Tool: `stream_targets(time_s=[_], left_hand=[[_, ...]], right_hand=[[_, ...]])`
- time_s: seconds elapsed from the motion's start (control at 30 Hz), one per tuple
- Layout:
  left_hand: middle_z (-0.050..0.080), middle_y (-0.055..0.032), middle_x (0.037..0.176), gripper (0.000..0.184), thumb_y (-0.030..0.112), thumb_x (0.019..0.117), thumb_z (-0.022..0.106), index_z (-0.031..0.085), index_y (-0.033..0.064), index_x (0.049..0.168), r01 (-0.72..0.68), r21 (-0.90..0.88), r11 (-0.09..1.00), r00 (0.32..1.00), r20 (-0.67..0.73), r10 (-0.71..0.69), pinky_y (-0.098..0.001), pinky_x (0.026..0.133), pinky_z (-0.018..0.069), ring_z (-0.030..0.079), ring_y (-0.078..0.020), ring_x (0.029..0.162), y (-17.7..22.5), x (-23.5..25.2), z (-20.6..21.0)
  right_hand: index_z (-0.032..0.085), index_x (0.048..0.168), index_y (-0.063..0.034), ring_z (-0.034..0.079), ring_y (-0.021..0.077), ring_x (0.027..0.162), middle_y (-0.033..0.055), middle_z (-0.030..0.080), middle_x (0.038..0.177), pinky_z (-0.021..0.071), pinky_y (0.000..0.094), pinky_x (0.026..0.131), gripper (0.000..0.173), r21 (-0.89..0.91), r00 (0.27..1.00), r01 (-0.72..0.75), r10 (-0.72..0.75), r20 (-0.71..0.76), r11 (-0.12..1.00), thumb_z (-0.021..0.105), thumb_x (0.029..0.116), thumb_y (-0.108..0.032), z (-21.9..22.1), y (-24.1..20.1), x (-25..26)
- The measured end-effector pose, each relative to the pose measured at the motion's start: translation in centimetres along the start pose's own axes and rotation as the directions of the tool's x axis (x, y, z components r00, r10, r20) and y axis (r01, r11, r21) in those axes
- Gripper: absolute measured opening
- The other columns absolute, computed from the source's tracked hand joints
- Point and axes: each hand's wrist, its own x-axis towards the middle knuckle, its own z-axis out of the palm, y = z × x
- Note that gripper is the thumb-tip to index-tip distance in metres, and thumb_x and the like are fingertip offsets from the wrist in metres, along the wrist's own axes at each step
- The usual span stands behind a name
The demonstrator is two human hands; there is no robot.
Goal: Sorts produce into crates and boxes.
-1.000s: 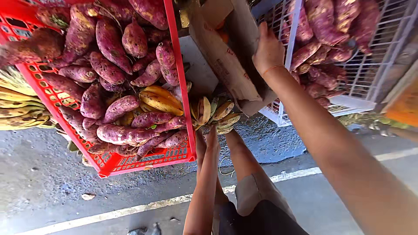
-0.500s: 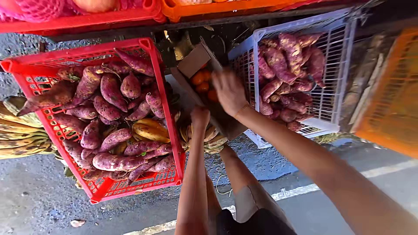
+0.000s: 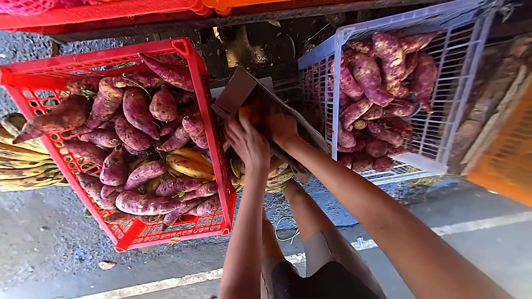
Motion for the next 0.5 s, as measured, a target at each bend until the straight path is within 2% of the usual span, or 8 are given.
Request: stream_targets(time_s=[0.07,0.13,0.2,0.27,0.3,0.33,0.4,0.5], left_hand=[[0.032,-0.0289,0.16,0.077,0.002,0.0775,0.074,0.045,-0.0038,0.149,-0.106,0.134,0.985,0.988,0.127,0.089,-0.064,0.123,0.0096,0.02,-0.0457,0.153,0.9,3.5,-0.1],[0.026,-0.0294,0.163,0.088,0.004,0.0752,0.079,0.037,-0.007,0.152,-0.154,0.263,0.952,0.968,0.235,0.092,-0.0654,0.123,0.0033,0.014,-0.0454,0.155,1.0,7.1,0.7],[0.025,-0.0335,0.162,0.086,0.001,0.0818,0.073,0.031,-0.003,0.157,-0.149,0.278,0.949,0.943,0.329,0.051,-0.0686,0.121,0.0117,0.018,-0.0507,0.152,0.7,9.7,1.1],[0.037,-0.0381,0.152,0.083,-0.002,0.0853,0.07,0.031,0.0028,0.158,-0.088,0.217,0.972,0.924,0.383,-0.002,-0.0731,0.109,0.0335,0.039,-0.0586,0.138,0.5,11.0,0.3],[0.048,-0.0377,0.143,0.07,0.001,0.0934,0.061,0.032,0.0016,0.157,-0.068,0.189,0.98,0.919,0.395,-0.013,-0.0712,0.099,0.0449,0.051,-0.0579,0.128,0.5,11.3,-0.6],[0.058,-0.0361,0.132,0.061,0.007,0.1002,0.053,0.03,-0.0004,0.156,-0.033,0.158,0.987,0.913,0.406,-0.034,-0.0682,0.093,0.0501,0.06,-0.0544,0.119,0.4,11.6,-1.7],[0.06,-0.0336,0.128,0.061,0.012,0.1019,0.051,0.027,-0.0001,0.157,0.006,0.128,0.992,0.907,0.417,-0.059,-0.0646,0.091,0.0526,0.063,-0.0497,0.116,0.3,11.9,-2.9],[0.041,-0.0338,0.151,0.095,0.003,0.077,0.079,0.029,-0.0011,0.157,-0.06,0.223,0.973,0.912,0.408,-0.038,-0.0701,0.099,0.0452,0.046,-0.0546,0.133,0.5,11.2,-1.7]], right_hand=[[0.037,0.153,-0.0013,0.066,0.0475,0.113,0.0299,0.059,0.134,0.0548,0.0616,0.091,0.065,0.164,0.994,0.037,-0.02,-0.105,0.986,0.068,0.0973,-0.016,-0.5,0.0,0.3],[0.038,0.154,-0.0042,0.064,0.0391,0.122,0.0253,0.061,0.136,0.0515,0.0533,0.105,0.061,0.477,0.978,0.147,-0.056,-0.201,0.866,0.064,0.0994,-0.013,0.7,0.4,1.4],[0.041,0.154,-0.0025,0.064,0.0341,0.123,0.0238,0.061,0.138,0.0506,0.0481,0.108,0.059,0.653,0.961,0.226,-0.053,-0.273,0.723,0.063,0.0995,-0.01,2.2,0.4,2.5],[0.048,0.15,-0.0025,0.06,0.0297,0.131,0.0201,0.059,0.144,0.0466,0.045,0.113,0.053,0.721,0.953,0.241,-0.016,-0.304,0.649,0.064,0.1009,-0.015,2.5,-0.2,3.4],[0.054,0.145,-0.0025,0.059,0.0276,0.132,0.0184,0.061,0.142,0.0454,0.0442,0.114,0.049,0.744,0.95,0.242,0.003,-0.311,0.622,0.066,0.1,-0.016,2.2,-0.6,3.8],[0.06,0.14,-0.0028,0.061,0.0254,0.129,0.0167,0.064,0.137,0.0471,0.0433,0.112,0.044,0.761,0.948,0.249,0.01,-0.318,0.598,0.067,0.099,-0.016,1.9,-0.9,4.1],[0.066,0.133,-0.0036,0.066,0.0235,0.121,0.0145,0.069,0.129,0.0515,0.0429,0.107,0.035,0.755,0.935,0.308,-0.039,-0.351,0.579,0.065,0.0984,-0.009,1.6,-1.2,4.8],[0.059,0.142,-0.0092,0.065,0.0322,0.122,0.0168,0.068,0.131,0.0514,0.0512,0.105,0.044,0.635,0.95,0.255,-0.069,-0.303,0.73,0.06,0.0983,-0.003,1.1,-1.0,4.4]])
